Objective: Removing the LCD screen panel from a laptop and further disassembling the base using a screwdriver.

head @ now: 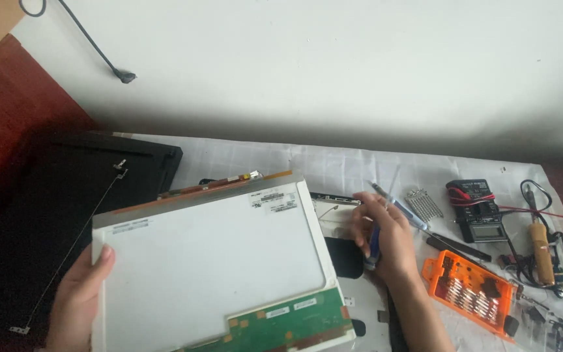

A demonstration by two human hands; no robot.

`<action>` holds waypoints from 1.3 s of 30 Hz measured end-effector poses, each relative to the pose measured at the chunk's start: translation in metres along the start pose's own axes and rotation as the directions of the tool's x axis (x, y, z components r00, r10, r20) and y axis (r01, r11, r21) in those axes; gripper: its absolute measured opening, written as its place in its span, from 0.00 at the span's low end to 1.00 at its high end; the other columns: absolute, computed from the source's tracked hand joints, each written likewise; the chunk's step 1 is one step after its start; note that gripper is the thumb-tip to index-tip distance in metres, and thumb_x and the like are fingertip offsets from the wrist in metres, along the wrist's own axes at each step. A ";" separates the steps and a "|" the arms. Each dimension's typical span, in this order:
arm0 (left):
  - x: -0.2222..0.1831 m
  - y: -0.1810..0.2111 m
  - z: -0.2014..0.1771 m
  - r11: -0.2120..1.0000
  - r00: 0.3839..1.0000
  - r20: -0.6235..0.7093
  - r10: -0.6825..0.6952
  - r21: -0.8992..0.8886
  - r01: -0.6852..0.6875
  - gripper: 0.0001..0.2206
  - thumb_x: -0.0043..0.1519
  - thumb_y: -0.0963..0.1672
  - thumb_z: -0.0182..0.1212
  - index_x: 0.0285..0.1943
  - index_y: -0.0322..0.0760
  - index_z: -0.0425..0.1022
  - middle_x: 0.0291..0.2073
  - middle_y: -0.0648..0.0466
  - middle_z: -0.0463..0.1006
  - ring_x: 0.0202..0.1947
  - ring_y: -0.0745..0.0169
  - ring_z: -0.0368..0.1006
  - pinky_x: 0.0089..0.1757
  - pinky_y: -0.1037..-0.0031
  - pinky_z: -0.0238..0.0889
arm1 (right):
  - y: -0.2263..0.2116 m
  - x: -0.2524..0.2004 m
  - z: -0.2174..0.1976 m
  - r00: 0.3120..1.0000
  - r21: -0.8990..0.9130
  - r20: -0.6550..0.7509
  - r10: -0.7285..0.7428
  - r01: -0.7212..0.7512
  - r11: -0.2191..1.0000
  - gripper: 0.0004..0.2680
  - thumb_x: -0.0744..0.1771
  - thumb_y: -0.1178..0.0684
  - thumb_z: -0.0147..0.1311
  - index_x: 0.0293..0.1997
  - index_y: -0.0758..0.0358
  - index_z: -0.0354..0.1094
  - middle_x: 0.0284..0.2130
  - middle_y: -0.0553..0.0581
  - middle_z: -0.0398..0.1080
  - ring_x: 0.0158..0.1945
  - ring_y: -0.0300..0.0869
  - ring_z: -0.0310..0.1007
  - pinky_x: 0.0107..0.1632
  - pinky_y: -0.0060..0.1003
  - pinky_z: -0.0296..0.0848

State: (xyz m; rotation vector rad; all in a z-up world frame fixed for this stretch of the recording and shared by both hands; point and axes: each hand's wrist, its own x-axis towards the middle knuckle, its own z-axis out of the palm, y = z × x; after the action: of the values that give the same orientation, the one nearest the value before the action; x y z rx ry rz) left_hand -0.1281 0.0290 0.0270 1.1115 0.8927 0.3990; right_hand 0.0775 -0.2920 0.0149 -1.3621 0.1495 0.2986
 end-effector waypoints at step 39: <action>0.071 -0.043 -0.041 0.987 0.996 0.075 0.051 0.151 -0.062 0.13 0.65 0.47 0.59 0.57 0.45 0.76 0.40 0.58 0.78 0.34 0.61 0.74 0.37 0.71 0.66 | 0.011 0.001 -0.009 0.927 -0.074 0.272 0.258 -0.248 0.966 0.20 0.70 0.42 0.45 0.52 0.75 0.75 0.38 0.69 0.80 0.36 0.49 0.79 0.37 0.36 0.74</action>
State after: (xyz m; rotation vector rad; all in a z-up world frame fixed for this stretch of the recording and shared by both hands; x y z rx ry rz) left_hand -0.1235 0.0838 -0.0472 1.2869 0.8413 0.3393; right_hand 0.0761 -0.2991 0.0025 -1.3238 0.0832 0.7114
